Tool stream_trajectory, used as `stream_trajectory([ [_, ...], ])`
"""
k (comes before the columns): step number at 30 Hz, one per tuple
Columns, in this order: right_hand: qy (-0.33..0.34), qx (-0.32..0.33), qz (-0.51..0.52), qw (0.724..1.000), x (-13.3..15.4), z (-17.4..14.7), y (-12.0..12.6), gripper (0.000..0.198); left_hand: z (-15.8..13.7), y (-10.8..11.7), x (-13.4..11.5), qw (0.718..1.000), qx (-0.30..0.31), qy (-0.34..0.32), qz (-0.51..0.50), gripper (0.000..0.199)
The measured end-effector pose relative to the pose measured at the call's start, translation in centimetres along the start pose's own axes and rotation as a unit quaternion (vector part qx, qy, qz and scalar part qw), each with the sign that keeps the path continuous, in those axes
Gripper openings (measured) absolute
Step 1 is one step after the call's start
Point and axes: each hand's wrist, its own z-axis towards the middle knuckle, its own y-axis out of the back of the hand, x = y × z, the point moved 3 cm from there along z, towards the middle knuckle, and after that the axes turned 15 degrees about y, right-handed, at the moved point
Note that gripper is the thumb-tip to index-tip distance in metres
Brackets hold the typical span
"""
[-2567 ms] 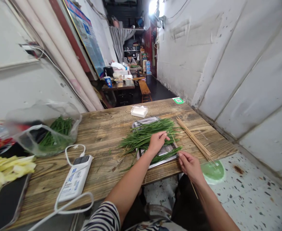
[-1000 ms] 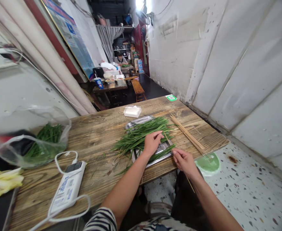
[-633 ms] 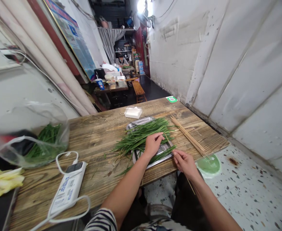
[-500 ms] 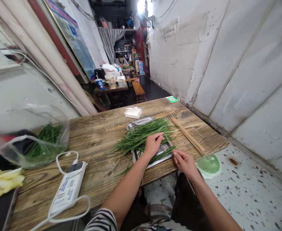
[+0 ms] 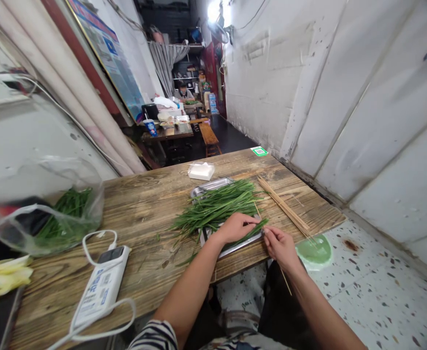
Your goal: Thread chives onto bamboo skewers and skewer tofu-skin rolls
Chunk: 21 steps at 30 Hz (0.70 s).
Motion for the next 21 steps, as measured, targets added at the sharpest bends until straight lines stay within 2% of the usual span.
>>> stream_trajectory([
  [1,0.000,-0.002,0.003,1.000,0.0,0.0,0.0,0.050,0.0,0.3,0.1,1.000,-0.011,0.006,-0.004,0.027],
  [3,0.004,-0.004,0.005,1.000,-0.1,0.0,0.0,0.050,0.4,1.0,0.7,0.996,-0.079,0.031,-0.007,0.027],
  [5,0.004,-0.005,0.006,1.000,-0.2,-0.1,0.0,0.050,0.8,1.6,1.3,0.987,-0.154,0.046,0.023,0.024],
  [6,0.002,-0.005,0.007,1.000,-0.2,-0.1,0.0,0.049,1.0,1.6,1.5,0.983,-0.173,0.043,0.051,0.021],
  [11,-0.004,-0.003,0.006,1.000,-0.4,-0.2,0.3,0.047,1.8,0.4,1.8,0.965,-0.147,0.017,0.216,0.013],
  [14,-0.004,-0.001,0.002,1.000,-0.4,-0.1,0.4,0.046,1.8,0.1,1.8,0.952,-0.145,0.018,0.269,0.014],
  [17,-0.008,0.002,0.005,1.000,-0.4,-0.1,0.4,0.048,1.7,0.2,1.7,0.959,-0.158,0.007,0.233,0.015],
  [21,-0.015,0.005,0.011,1.000,-0.3,-0.1,0.2,0.048,1.5,0.7,1.8,0.977,-0.197,0.028,0.083,0.018],
])
